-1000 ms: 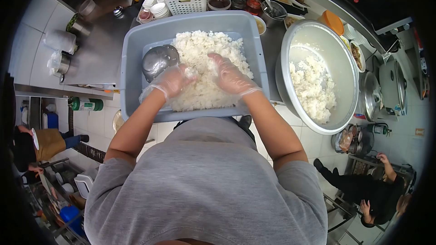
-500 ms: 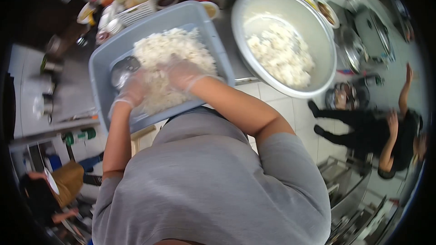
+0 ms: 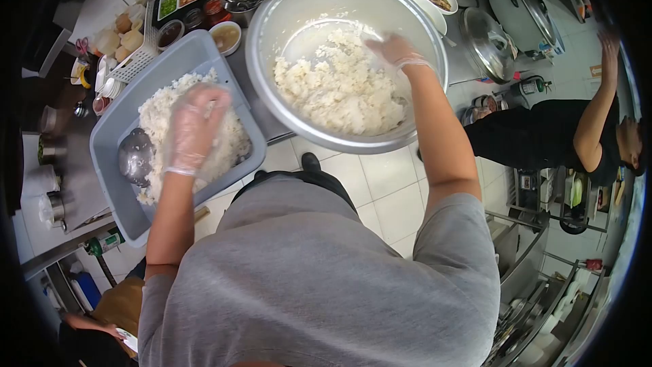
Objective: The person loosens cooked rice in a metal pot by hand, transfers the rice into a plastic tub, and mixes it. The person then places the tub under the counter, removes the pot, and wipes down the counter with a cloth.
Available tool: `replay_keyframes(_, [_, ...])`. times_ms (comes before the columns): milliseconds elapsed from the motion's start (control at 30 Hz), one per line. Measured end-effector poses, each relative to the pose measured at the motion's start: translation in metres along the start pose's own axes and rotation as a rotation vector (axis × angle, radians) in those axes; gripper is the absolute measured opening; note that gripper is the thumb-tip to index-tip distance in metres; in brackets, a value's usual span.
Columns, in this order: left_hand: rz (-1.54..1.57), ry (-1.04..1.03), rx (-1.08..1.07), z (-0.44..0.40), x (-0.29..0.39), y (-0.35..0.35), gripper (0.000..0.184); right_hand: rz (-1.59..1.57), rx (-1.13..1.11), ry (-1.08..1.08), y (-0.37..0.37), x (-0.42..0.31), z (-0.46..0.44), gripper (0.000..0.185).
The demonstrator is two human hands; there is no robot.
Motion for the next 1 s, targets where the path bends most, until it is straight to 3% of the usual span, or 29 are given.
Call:
replay_keyframes(33, [0.01, -0.041, 0.002, -0.002, 0.017, -0.021, 0.01, 0.121, -0.106, -0.071, -0.024, 0.038, -0.015, 0.073])
replay_keyframes(100, [0.014, -0.135, -0.01, -0.002, 0.051, -0.063, 0.01, -0.037, -0.234, -0.258, -0.061, 0.078, -0.005, 0.071])
replay_keyframes(167, [0.012, -0.18, -0.062, 0.004, 0.065, -0.105, 0.01, -0.127, -0.386, -0.369, -0.068, 0.08, 0.022, 0.07])
replay_keyframes(233, [0.014, -0.163, -0.147, 0.017, 0.06, -0.144, 0.008, -0.158, -0.562, -0.407, -0.046, 0.032, 0.056, 0.07])
replay_keyframes(367, [-0.055, -0.204, -0.138, 0.018, 0.068, -0.144, 0.012, -0.307, -0.796, -0.235, -0.081, 0.028, 0.058, 0.077])
replay_keyframes(533, [-0.061, -0.16, -0.123, 0.012, 0.076, -0.141, 0.019, -0.509, -0.784, -0.219, -0.061, -0.009, 0.063, 0.09])
replay_keyframes(700, [-0.097, -0.126, -0.12, 0.012, 0.076, -0.141, 0.023, -0.502, -0.912, 0.309, -0.093, -0.061, 0.063, 0.096])
replay_keyframes(767, [-0.157, -0.117, -0.158, 0.012, 0.077, -0.141, 0.026, -0.593, -0.967, 0.287, -0.099, -0.096, 0.07, 0.1])
replay_keyframes(833, [-0.09, -0.092, -0.176, 0.011, 0.073, -0.144, 0.028, -0.833, -1.07, -0.047, -0.098, -0.126, 0.078, 0.103])
replay_keyframes(933, [-0.1, -0.087, -0.2, 0.009, 0.071, -0.142, 0.031, -0.771, -1.149, -0.156, -0.109, -0.141, 0.087, 0.104])
replay_keyframes(1000, [-0.135, -0.086, -0.207, 0.011, 0.07, -0.141, 0.034, -0.801, -1.142, -0.079, -0.111, -0.147, 0.086, 0.098])
Point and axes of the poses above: each hand's wrist, its own z-axis away from the middle knuckle, its own y-axis out of the back of the hand, x = y × z, the point moved 9 cm from there along -z, towards the middle knuckle, and after that the axes turned 13 degrees about x, right-handed, at the moved point
